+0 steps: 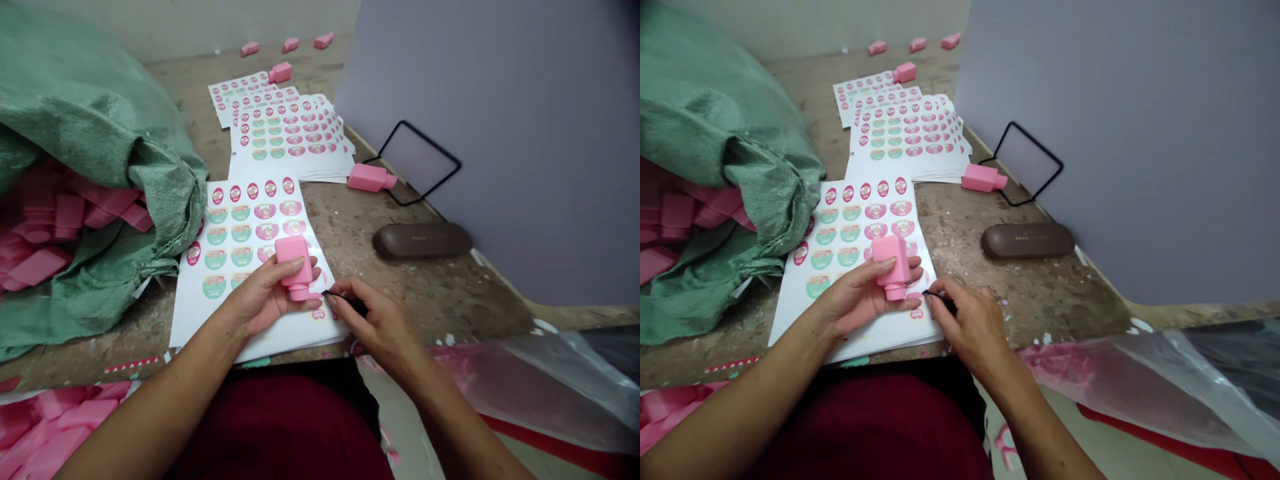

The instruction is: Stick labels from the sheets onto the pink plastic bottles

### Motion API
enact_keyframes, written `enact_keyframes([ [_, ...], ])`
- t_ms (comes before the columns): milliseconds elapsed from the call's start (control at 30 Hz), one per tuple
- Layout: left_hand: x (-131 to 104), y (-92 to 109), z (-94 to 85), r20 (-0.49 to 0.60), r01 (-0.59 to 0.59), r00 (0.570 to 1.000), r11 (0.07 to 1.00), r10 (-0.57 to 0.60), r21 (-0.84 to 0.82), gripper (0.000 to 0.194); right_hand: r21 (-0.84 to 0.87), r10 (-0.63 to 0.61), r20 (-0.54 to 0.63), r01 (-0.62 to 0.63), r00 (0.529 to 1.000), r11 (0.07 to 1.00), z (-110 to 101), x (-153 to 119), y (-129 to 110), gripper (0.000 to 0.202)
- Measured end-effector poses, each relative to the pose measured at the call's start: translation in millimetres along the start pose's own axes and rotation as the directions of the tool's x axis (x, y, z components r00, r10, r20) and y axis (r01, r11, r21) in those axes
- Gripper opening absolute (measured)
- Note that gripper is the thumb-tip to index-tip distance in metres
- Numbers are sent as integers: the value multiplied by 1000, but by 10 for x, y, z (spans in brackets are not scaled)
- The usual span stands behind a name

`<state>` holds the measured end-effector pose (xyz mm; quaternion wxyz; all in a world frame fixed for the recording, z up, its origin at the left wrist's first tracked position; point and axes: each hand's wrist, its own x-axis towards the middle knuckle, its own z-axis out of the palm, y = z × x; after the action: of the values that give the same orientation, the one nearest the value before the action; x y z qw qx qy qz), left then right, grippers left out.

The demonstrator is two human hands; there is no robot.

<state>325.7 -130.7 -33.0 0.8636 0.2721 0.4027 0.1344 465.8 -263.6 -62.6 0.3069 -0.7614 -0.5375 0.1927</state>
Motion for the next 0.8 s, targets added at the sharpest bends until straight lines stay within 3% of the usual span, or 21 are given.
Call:
enact_keyframes([
  [100,9,10,-3,-7,2,1000,1000,-2,-32,33,17,8,-53,-7,999,1000,11,-41,7,19],
  [200,17,12,-3,-11,5,1000,999,-6,-38,32,-136,-55,-143,36,988,990,35,-81,17,20],
  [400,13,6,-7,3,5,1000,999,-5,-38,32,-254,-135,-112,103,985,962,68,-49,13,21],
  [500,13,6,-12,11,12,1000,999,-12,-38,33,-223,-119,-103,93,988,970,46,-12,6,21],
  [667,38,-1,-27,-7,-14,1000,993,13,-114,34,27,-10,1,10,1000,1000,-5,-45,54,20],
  [800,48,-2,-22,-21,-24,1000,986,21,-165,28,-12,-16,-72,15,997,1000,31,-123,61,25],
])
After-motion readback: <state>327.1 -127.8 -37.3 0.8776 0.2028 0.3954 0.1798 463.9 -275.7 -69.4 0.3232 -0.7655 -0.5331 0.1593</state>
